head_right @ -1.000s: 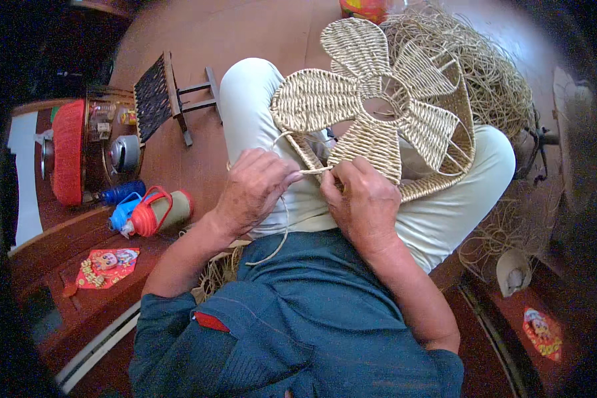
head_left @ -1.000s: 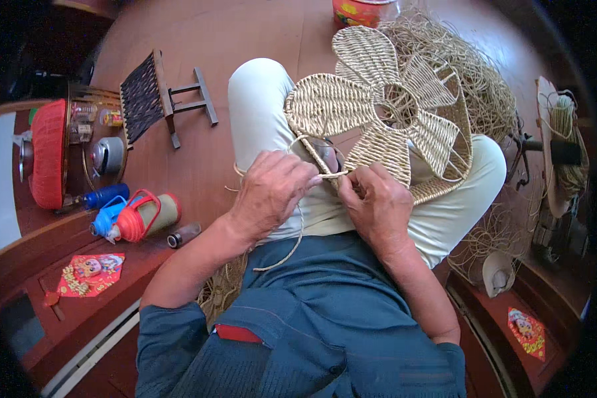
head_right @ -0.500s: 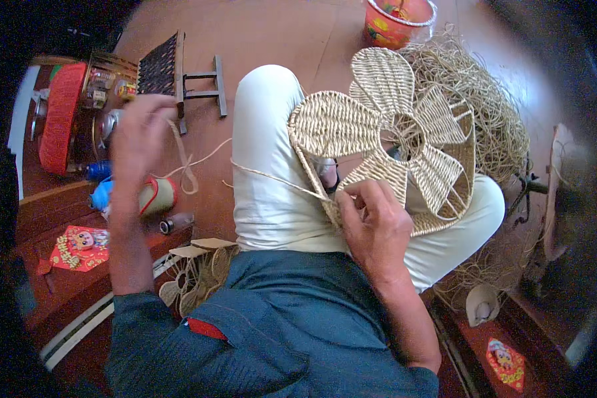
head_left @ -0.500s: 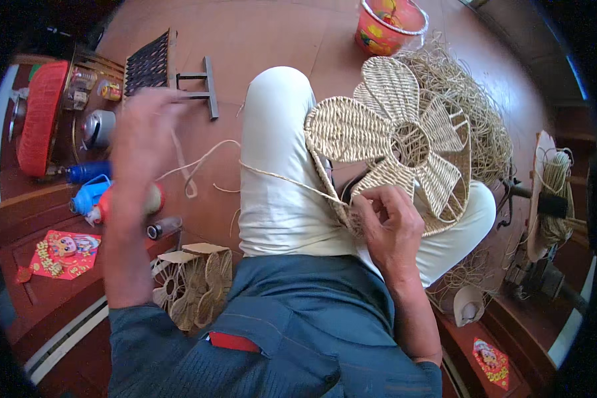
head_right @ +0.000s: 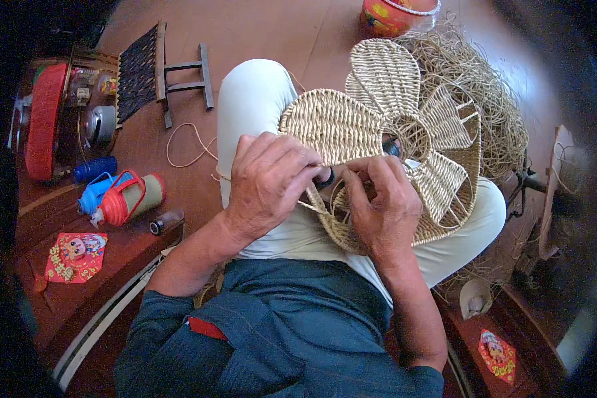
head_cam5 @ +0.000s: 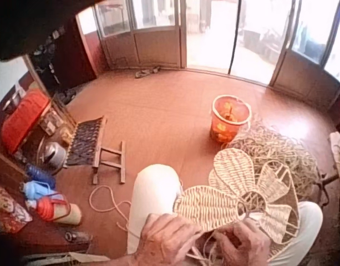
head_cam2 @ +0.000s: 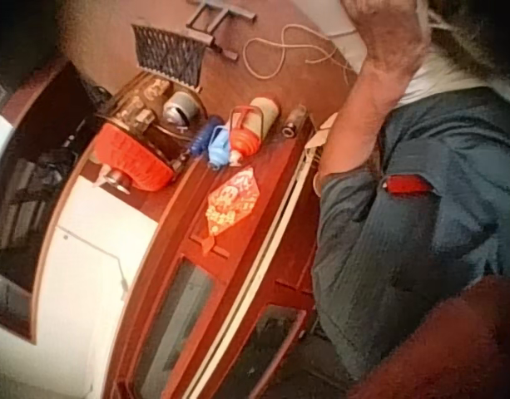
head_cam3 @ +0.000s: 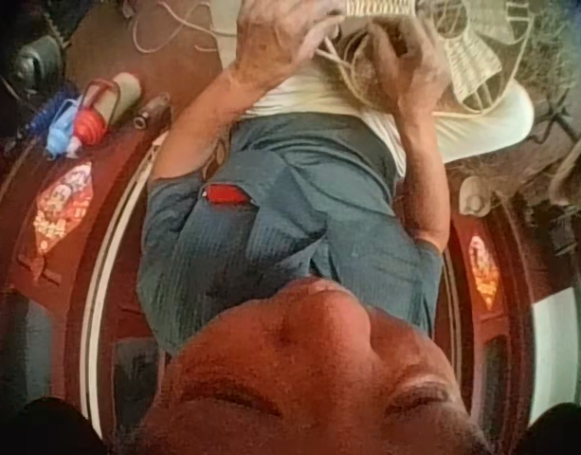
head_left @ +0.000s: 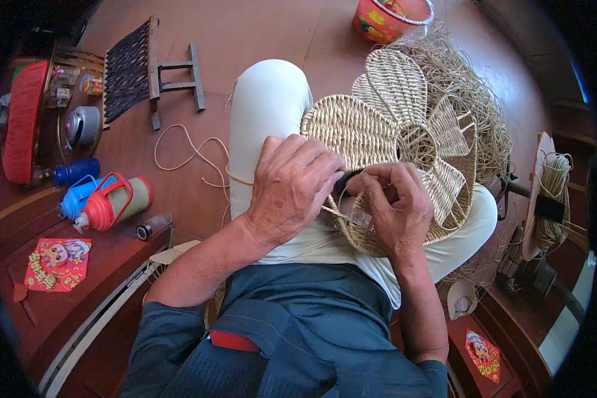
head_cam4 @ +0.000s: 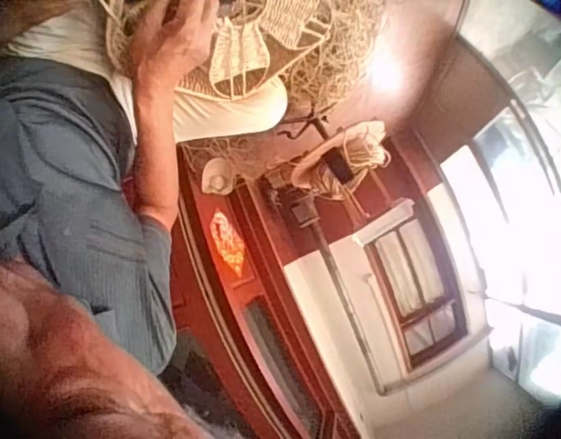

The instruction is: Weaving a decorative straw or rattan object shaped like a flower.

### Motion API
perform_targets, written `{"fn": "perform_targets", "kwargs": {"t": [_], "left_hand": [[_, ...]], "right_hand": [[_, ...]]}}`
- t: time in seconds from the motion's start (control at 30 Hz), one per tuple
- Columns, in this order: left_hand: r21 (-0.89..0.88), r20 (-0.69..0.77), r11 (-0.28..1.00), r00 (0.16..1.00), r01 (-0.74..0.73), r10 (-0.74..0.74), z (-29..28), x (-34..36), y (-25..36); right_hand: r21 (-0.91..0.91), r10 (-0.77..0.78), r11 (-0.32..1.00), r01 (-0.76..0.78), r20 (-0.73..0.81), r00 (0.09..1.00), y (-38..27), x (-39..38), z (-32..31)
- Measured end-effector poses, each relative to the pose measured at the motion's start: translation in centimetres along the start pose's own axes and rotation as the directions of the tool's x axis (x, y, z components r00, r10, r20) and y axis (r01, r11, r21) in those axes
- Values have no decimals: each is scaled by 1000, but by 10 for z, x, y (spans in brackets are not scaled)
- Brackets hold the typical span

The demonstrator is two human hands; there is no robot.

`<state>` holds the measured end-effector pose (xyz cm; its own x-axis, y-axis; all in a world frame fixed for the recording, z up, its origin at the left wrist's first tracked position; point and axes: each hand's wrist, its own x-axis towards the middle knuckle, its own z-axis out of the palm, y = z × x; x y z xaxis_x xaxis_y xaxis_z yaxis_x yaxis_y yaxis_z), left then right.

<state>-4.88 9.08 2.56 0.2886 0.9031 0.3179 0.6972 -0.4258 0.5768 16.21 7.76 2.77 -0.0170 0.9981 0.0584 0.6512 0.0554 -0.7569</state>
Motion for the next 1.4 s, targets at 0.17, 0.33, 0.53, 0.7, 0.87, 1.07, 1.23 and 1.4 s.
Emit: {"fn": "perform_targets", "kwargs": {"t": [0.17,0.33,0.53,0.7,0.87,1.07,1.23,1.4], "left_hand": [[-52,16,998,1000,-20,21,-4,-4,-7],[-55,-7,995,997,-78,77,-3,-15,-9],[-29,-32,990,991,-135,134,3,-21,-10],[-36,2,974,975,-223,223,5,-17,-13],[-97,-19,989,994,-113,112,-3,1,-11],[-120,-3,992,999,44,-44,-4,5,-7],[-123,28,988,995,98,-95,-7,9,-5],[-132,67,970,978,205,-198,-9,16,-2]], "right_hand": [[-28,34,999,-33,5,999,-8,3,-4],[-51,5,999,-5,-4,1000,-7,4,-5],[-72,3,997,-4,-16,1000,-8,4,-6],[-69,-5,998,4,-9,1000,-3,4,-4],[-75,18,997,-15,31,999,-9,5,-5],[-64,-62,996,67,73,995,-7,10,-4],[-86,-224,969,231,91,970,-6,7,-2],[-126,-238,959,252,118,964,-13,-1,3]]}}
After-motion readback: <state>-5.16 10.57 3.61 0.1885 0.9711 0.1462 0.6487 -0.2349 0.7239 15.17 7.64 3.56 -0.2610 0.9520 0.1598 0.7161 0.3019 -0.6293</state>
